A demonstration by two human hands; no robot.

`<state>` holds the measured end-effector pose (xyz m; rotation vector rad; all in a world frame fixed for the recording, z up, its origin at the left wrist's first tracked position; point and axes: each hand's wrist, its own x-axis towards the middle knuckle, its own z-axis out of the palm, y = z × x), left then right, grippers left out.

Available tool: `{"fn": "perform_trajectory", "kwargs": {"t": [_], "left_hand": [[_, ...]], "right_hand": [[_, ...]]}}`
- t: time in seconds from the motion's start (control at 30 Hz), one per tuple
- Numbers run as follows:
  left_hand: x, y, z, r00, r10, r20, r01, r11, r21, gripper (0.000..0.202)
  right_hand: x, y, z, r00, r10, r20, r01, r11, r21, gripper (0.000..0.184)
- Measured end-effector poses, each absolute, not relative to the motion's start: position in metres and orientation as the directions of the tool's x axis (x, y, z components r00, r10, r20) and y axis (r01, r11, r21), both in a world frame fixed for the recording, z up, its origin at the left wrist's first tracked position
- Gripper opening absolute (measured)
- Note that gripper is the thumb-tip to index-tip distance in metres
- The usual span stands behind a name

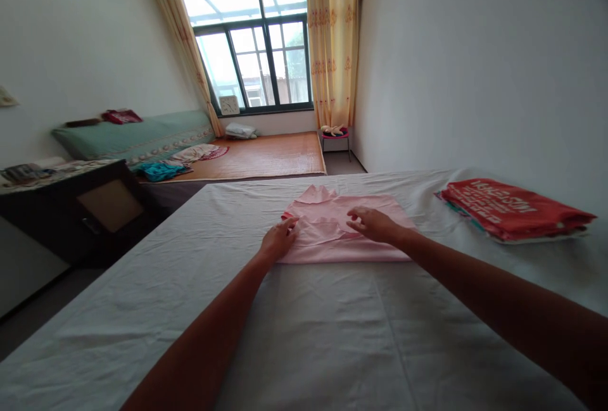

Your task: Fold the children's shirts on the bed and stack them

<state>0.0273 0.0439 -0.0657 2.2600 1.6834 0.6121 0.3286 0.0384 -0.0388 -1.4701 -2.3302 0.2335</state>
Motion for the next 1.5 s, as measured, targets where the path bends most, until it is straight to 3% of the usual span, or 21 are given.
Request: {"fn": "perform_trajectory", "kwargs": {"t": [0.1,0.23,0.57,0.77,0.9,0.97,1.07,1.17,1.3,1.4,1.5], "left_hand": [[0.023,0.043,-0.067,0.25,0.948,0.196,0.818,-0.315,0.482,0.047],[0.023,0.049,-0.069,0.204,0.964,0.173,0.774,-0.267,0.574,0.05],[0.024,0.067,-0.081,0.2,0.953,0.23,0.596,-0.304,0.743,0.053],[0.019,0.07,-0.086,0.318,0.89,0.326,0.614,-0.455,0.645,0.037],[0.015,0.064,-0.071,0.499,0.8,0.334,0.61,-0.597,0.52,0.034],[0.014,0.059,-0.059,0.49,0.786,0.376,0.62,-0.618,0.483,0.036],[0.02,0.05,-0.047,0.385,0.794,0.471,0.651,-0.595,0.471,0.037],[0.036,0.04,-0.048,0.399,0.801,0.446,0.671,-0.587,0.453,0.037],[0.053,0.028,-0.059,0.529,0.792,0.306,0.69,-0.611,0.387,0.028],[0.053,0.026,-0.062,0.482,0.841,0.246,0.747,-0.541,0.386,0.024],[0.05,0.026,-0.06,0.45,0.867,0.214,0.786,-0.498,0.366,0.024]], "right_hand": [[0.302,0.062,-0.048,-0.313,0.934,0.172,0.871,0.354,-0.34,0.041],[0.285,0.073,-0.063,-0.27,0.958,0.094,0.84,0.282,-0.464,0.039],[0.297,0.078,-0.081,-0.387,0.914,0.121,0.594,0.348,-0.726,0.034],[0.3,0.076,-0.076,-0.488,0.808,0.33,0.537,0.576,-0.616,0.026],[0.309,0.078,-0.072,-0.568,0.767,0.298,0.531,0.618,-0.581,0.03],[0.313,0.079,-0.068,-0.523,0.792,0.316,0.578,0.602,-0.552,0.03],[0.307,0.075,-0.059,-0.341,0.812,0.474,0.665,0.564,-0.489,0.031],[0.286,0.061,-0.055,-0.408,0.722,0.56,0.636,0.664,-0.393,0.037],[0.269,0.047,-0.058,-0.579,0.693,0.429,0.646,0.711,-0.277,0.029],[0.284,0.053,-0.06,-0.611,0.731,0.305,0.644,0.682,-0.346,0.021],[0.307,0.064,-0.057,-0.675,0.7,0.235,0.573,0.697,-0.43,0.025]]}}
